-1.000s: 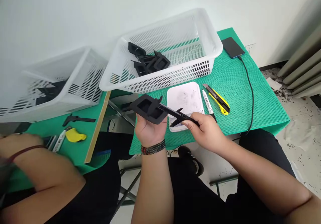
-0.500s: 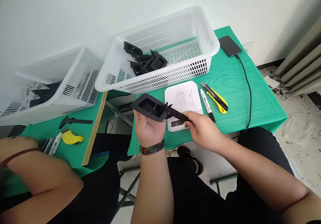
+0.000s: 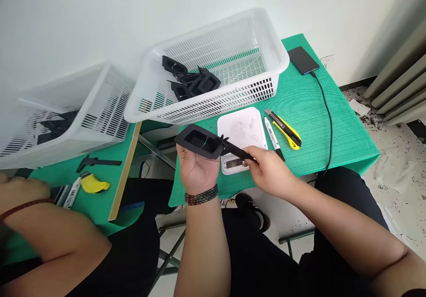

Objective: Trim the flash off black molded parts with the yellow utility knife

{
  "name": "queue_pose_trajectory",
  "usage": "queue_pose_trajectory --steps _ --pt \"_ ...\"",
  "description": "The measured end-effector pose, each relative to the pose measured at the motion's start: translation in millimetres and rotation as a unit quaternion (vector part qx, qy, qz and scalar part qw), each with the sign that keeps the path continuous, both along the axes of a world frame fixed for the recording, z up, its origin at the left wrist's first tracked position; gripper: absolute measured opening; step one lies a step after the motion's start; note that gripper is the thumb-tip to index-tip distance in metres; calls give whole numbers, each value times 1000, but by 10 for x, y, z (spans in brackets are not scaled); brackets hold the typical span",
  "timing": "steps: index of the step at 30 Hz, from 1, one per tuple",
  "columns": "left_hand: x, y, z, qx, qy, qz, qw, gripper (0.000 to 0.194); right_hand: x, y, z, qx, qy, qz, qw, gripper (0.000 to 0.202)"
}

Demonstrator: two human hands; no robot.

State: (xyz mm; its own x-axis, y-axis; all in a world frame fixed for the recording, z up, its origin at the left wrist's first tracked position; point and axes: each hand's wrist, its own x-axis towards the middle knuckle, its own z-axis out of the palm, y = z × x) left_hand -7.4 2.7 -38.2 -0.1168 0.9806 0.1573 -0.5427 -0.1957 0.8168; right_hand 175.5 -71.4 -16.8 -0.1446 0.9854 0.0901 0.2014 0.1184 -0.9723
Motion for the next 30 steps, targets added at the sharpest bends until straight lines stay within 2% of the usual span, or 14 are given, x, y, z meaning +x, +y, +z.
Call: queue_pose_trajectory --steps 4,12,30 --pt "10 -5 6 3 13 -4 1000 35 -9 -7 0 -24 3 -16 1000 9" --pt "41 -38 10 20 43 -27 999 35 6 12 -31 -14 -50 -42 998 25" --pt "29 -34 -8 10 58 -32 998 38 28 21 -29 -9 -81 -17 997 20"
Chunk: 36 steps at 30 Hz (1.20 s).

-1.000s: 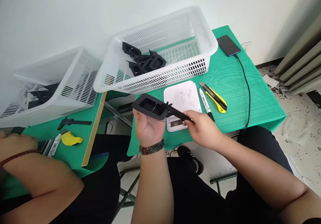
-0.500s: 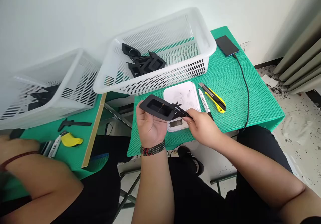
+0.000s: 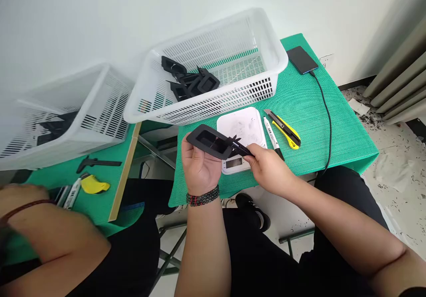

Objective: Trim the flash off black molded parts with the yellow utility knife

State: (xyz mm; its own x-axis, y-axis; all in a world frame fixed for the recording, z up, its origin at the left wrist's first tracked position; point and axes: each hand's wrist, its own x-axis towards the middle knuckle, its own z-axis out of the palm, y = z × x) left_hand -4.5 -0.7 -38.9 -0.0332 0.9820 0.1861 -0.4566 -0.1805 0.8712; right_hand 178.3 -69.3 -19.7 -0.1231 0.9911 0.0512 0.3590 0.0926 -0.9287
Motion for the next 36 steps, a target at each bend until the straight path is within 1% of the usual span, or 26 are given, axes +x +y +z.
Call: queue_pose_trajectory --steps 3,8,11,17,21,23,25,28,32,34,36 --pt "-2 -3 15 0 -2 -7 1000 37 -4 3 -11 -1 4 -6 1000 20" --pt "-21 1 43 1 3 -30 1000 35 -5 17 -18 14 0 -59 998 31" --pt "-23 2 47 -4 7 -32 999 36 8 31 -9 14 -1 -74 997 34" --pt "10 -18 47 2 -5 -22 1000 38 50 69 -13 15 -3 -91 996 41" --pt "6 -9 19 18 1 -16 1000 37 72 81 -27 15 2 -105 994 46" --pt "-5 12 -11 35 13 -5 999 36 75 83 -32 14 4 -105 994 45" --pt "-13 35 -42 59 39 19 997 38 75 83 -37 10 5 -109 994 43" --pt "10 39 -66 108 112 77 985 46 68 82 -42 7 4 -118 993 37" --pt "137 -39 -42 194 230 154 941 54 53 78 -41 6 0 -117 993 33" --pt "218 -91 -27 230 262 163 923 53 48 76 -33 4 -8 -110 994 31" --pt "282 -128 -24 257 278 158 912 50 45 77 -23 2 -17 -106 994 29"
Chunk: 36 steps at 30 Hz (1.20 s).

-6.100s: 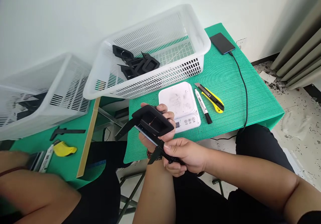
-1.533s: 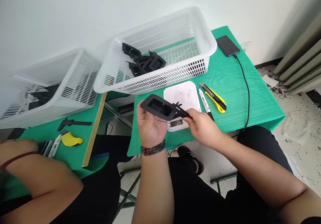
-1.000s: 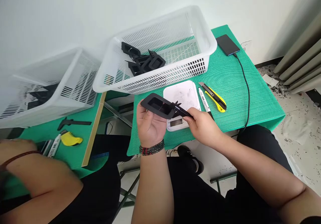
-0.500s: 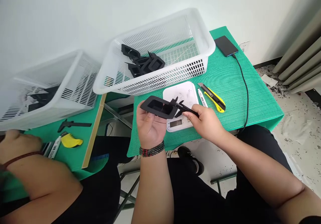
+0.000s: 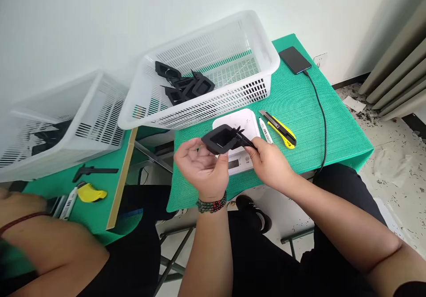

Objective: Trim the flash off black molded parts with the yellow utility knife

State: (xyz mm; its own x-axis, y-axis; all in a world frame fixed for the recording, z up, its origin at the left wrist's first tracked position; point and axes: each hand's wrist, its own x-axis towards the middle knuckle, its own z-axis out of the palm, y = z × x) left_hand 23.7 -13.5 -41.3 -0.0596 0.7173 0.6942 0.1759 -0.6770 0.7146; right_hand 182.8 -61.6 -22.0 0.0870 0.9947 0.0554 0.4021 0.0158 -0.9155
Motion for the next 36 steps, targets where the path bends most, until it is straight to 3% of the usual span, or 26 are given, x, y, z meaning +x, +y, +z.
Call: queue_pose_trajectory --steps 5,14,36 --pt "38 -10 -24 38 32 9 999 46 12 4 28 -8 -12 8 1000 25" --pt "32 -2 -23 31 23 -8 999 47 29 -7 41 -8 -11 19 1000 25" --pt "18 -20 -122 -9 44 30 999 40 7 -19 54 -31 -30 47 998 24"
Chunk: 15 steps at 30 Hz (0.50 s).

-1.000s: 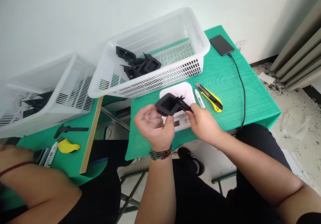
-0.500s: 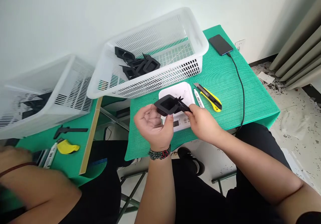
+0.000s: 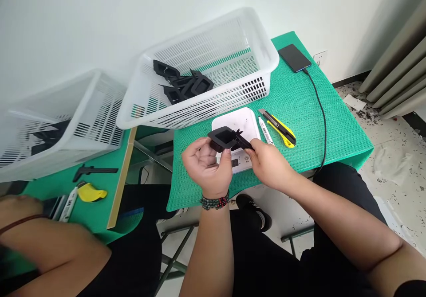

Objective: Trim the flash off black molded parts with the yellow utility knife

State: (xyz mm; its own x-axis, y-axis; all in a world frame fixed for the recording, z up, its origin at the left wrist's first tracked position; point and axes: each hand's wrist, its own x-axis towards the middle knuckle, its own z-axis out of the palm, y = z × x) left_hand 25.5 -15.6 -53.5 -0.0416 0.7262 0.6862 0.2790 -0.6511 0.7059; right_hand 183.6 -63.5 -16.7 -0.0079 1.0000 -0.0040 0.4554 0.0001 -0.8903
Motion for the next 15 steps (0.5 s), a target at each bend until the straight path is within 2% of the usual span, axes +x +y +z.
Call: queue_pose_trajectory --steps 11,15 --pt "11 9 0 19 17 16 1000 37 0 15 -19 8 17 -9 1000 27" --pt "12 41 -20 28 7 11 1000 43 15 37 -46 21 48 -24 998 27"
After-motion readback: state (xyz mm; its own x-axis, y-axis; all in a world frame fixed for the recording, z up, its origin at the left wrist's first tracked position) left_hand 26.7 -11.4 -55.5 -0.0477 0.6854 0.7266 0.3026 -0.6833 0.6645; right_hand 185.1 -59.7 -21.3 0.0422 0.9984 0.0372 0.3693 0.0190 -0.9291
